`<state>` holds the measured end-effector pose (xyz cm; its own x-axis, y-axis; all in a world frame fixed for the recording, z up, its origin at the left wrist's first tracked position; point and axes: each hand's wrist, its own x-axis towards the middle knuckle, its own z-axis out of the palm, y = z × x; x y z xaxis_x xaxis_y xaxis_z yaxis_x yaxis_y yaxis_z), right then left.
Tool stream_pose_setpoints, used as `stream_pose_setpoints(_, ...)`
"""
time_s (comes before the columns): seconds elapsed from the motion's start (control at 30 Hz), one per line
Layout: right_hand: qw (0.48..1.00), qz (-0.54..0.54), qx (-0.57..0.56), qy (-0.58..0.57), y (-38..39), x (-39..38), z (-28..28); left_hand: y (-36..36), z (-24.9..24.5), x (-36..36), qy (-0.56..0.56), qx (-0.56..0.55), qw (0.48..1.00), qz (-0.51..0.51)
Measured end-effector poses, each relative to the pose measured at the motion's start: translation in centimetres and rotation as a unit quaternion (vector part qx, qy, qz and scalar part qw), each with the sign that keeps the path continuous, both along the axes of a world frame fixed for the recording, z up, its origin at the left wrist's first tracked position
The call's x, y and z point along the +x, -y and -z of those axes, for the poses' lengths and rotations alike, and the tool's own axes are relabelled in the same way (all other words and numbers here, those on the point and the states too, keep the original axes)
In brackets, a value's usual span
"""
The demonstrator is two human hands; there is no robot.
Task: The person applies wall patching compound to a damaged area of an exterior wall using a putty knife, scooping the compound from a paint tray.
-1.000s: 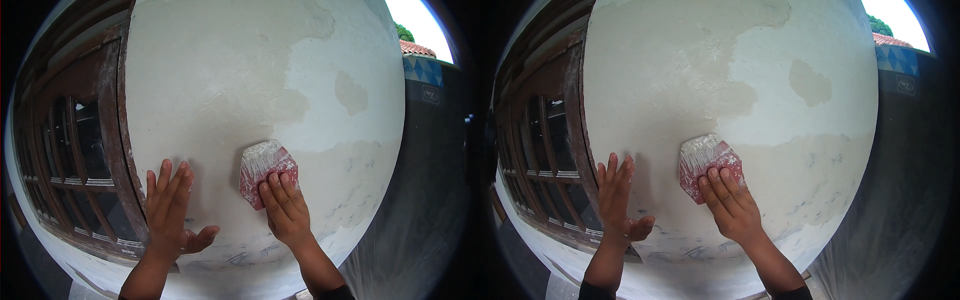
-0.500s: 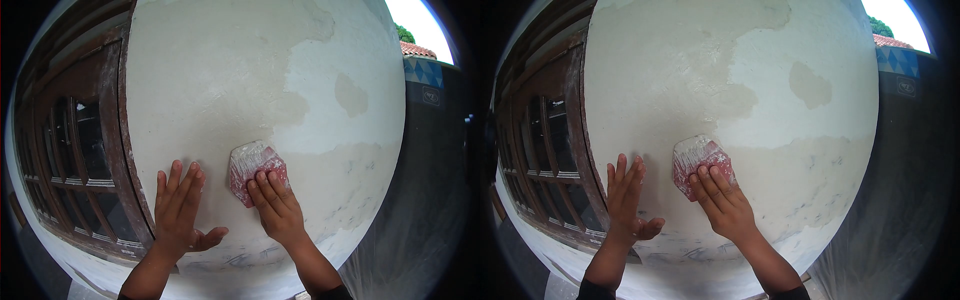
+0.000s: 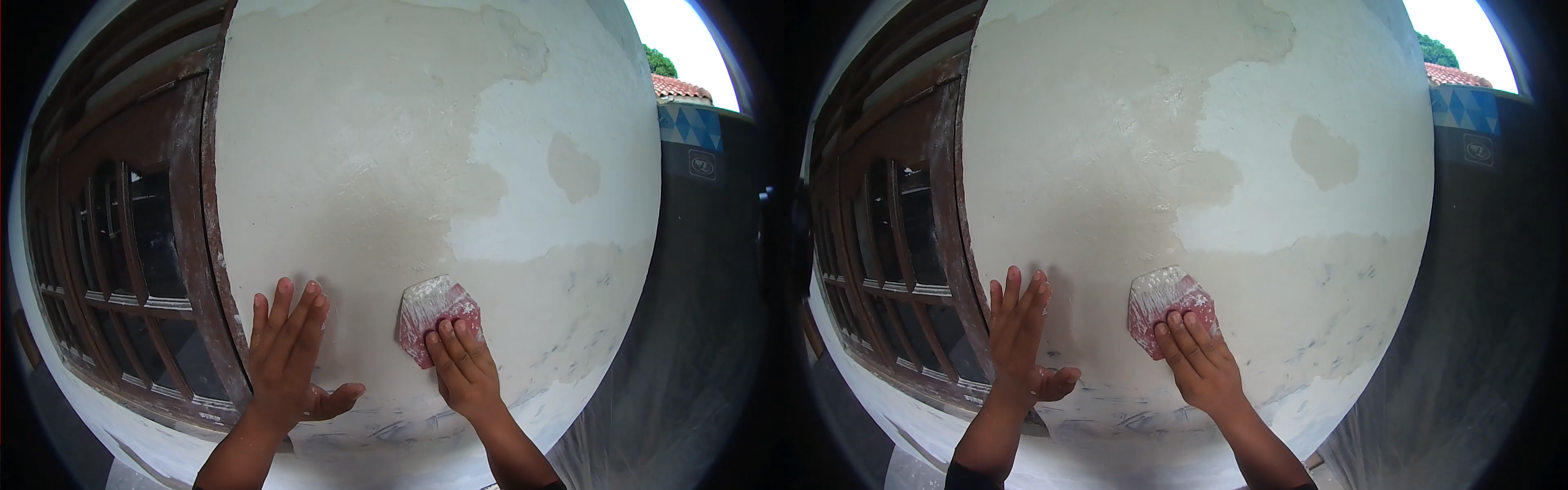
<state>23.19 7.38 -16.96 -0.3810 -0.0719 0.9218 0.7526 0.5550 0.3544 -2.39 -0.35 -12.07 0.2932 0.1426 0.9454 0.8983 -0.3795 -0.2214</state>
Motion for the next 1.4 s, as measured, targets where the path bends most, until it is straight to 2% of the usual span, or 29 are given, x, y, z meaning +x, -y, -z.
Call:
stream_pose_setpoints(0.07,1.000,-0.007,0.021,-0.013,0.2,0.5,1.0,0.1,-0.2,-0.2,-0.001,0.005,1.000,-0.001)
stream_pose_setpoints(0.13,0.999,-0.017,0.026,-0.031,0.4,-0.2,-0.5,0.2,-0.3,-0.1,-0.008,0.002,1.000,0.000)
stream_pose_setpoints(0.23,0.999,-0.024,-0.022,-0.034,0.6,-0.8,-2.7,0.0,-0.6,0.6,-0.007,0.004,1.000,0.003)
stream_pose_setpoints(0.43,0.998,-0.030,0.010,-0.054,0.2,0.0,0.3,0.4,-0.5,0.5,-0.017,0.013,1.000,0.010)
stream_pose_setpoints(0.57,0.998,-0.016,-0.005,-0.054,0.2,-0.6,-2.2,0.1,-0.4,0.9,-0.018,0.008,1.000,0.012)
stream_pose_setpoints(0.77,0.998,-0.018,0.006,-0.063,0.4,-0.2,0.2,0.3,0.1,0.4,-0.015,-0.007,1.000,0.015)
stream_pose_setpoints(0.9,0.997,0.019,0.005,-0.074,0.1,0.3,-2.4,0.3,0.1,0.1,-0.015,-0.007,1.000,0.015)
stream_pose_setpoints(1.07,0.998,0.019,0.020,-0.054,-0.2,1.4,-0.2,0.7,0.1,0.0,-0.011,0.011,1.000,0.024)
stream_pose_setpoints(1.2,0.997,0.008,0.025,-0.078,0.1,0.5,-2.1,0.5,0.0,0.4,-0.014,0.007,1.000,0.022)
stream_pose_setpoints(1.23,0.998,0.007,-0.014,-0.065,0.4,0.4,-2.7,0.5,0.0,0.5,-0.015,0.003,1.000,0.023)
stream_pose_setpoints(1.4,0.999,0.004,-0.010,-0.051,-0.3,0.9,-0.7,0.6,-0.1,0.5,-0.009,0.007,1.000,0.027)
